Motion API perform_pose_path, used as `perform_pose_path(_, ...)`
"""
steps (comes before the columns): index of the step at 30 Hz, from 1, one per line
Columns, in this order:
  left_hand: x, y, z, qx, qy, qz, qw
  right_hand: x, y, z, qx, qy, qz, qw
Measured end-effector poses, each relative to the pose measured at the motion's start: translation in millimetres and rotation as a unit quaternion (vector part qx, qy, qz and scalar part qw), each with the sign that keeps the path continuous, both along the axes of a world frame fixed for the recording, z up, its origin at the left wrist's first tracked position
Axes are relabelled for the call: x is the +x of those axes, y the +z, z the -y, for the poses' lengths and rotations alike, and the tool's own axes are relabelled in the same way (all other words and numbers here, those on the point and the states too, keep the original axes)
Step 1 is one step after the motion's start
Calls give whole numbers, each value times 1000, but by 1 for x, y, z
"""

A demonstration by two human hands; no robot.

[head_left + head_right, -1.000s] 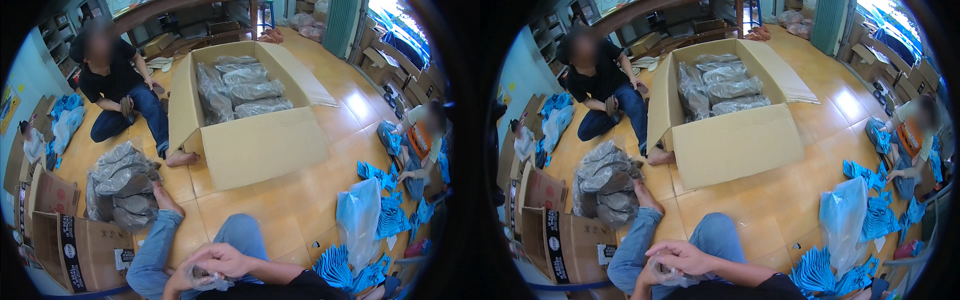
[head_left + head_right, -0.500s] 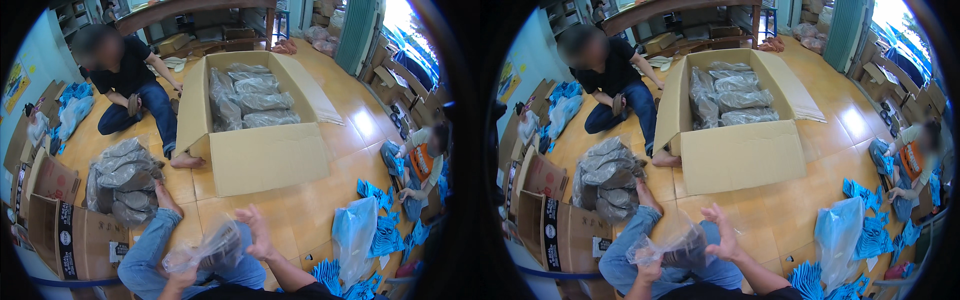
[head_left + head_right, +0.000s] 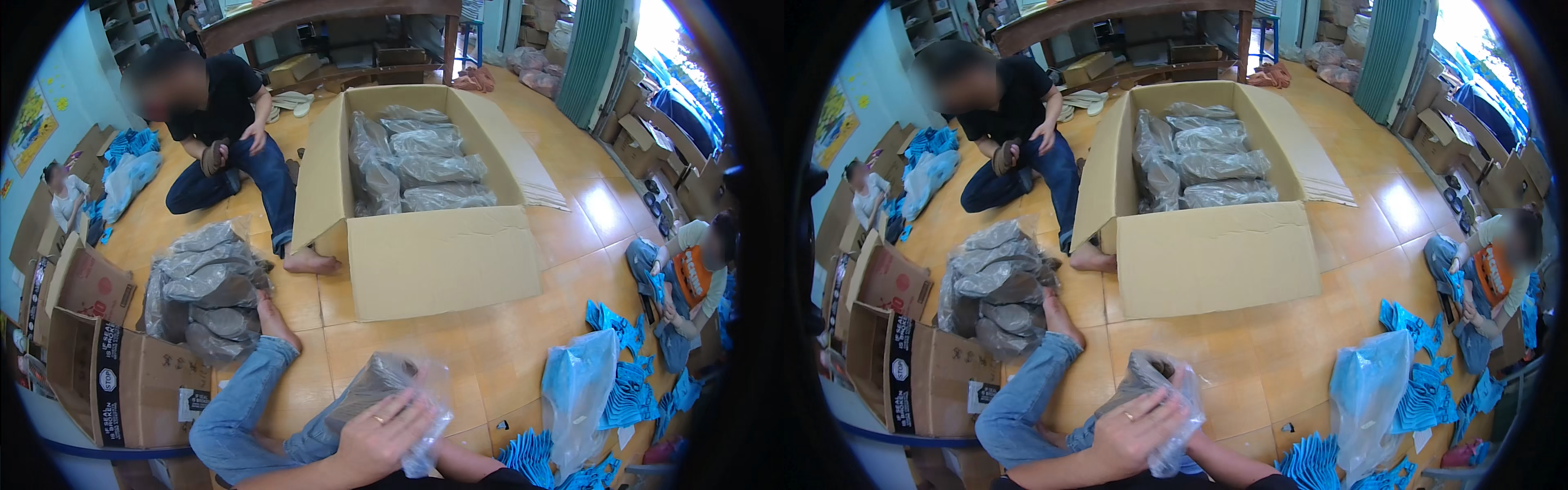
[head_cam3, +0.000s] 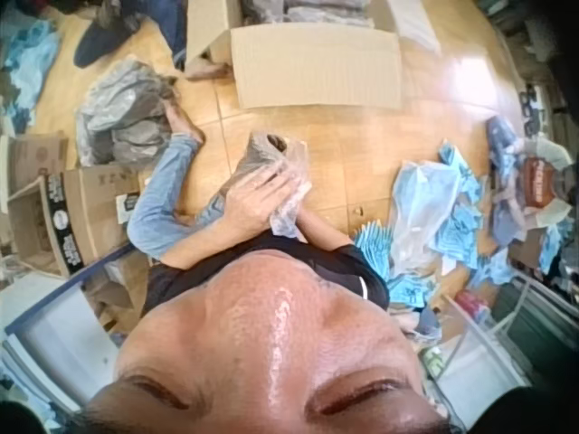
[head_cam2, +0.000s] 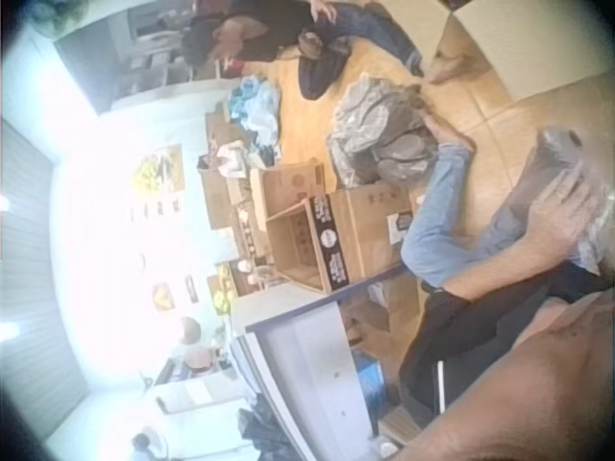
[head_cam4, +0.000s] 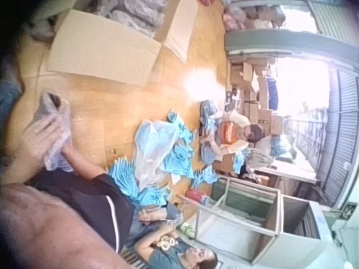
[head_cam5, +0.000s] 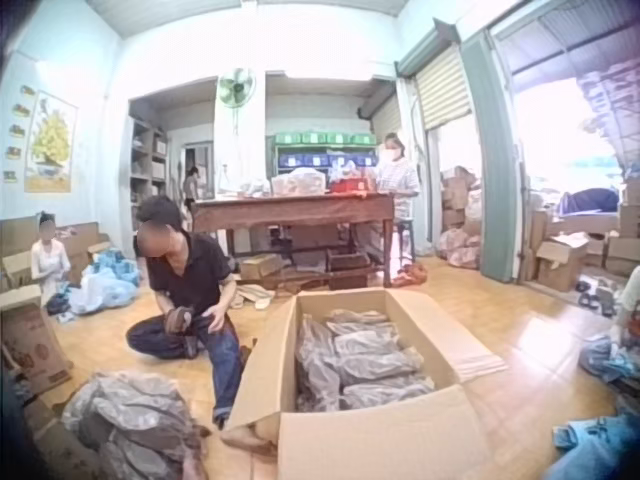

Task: The person sits on the floor and repeatedly picks up, inspects, and stacks brown shoe insoles. They handle the insoles one by one, turning them over to check the tread pattern, and place them into a neat pile on the floor.

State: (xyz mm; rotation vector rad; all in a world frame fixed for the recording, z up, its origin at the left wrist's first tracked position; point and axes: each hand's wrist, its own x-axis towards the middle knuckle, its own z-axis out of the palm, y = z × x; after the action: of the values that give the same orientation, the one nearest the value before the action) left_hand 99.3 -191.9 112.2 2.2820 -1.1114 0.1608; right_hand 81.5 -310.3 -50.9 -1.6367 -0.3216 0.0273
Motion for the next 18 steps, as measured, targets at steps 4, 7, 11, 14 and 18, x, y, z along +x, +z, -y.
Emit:
perform_pose_path(4,8,-2,-4,-153,-98,-9,983,6,28,27,284,62,-173,941)
perform_pose_path(7,24,-34,-43,-189,14,-69,979,20,45,34,394,94,-125,906)
perform_pose_path(11,-6,-97,-44,-310,100,-289,900,31,51,7,370,10,-181,911)
perform_pose_path(14,-21,-126,-53,-390,108,-434,805,36,54,-8,338,29,-178,924)
perform_pose_path(18,-20,-129,-74,-306,106,-545,774,53,64,-16,-22,54,12,998)
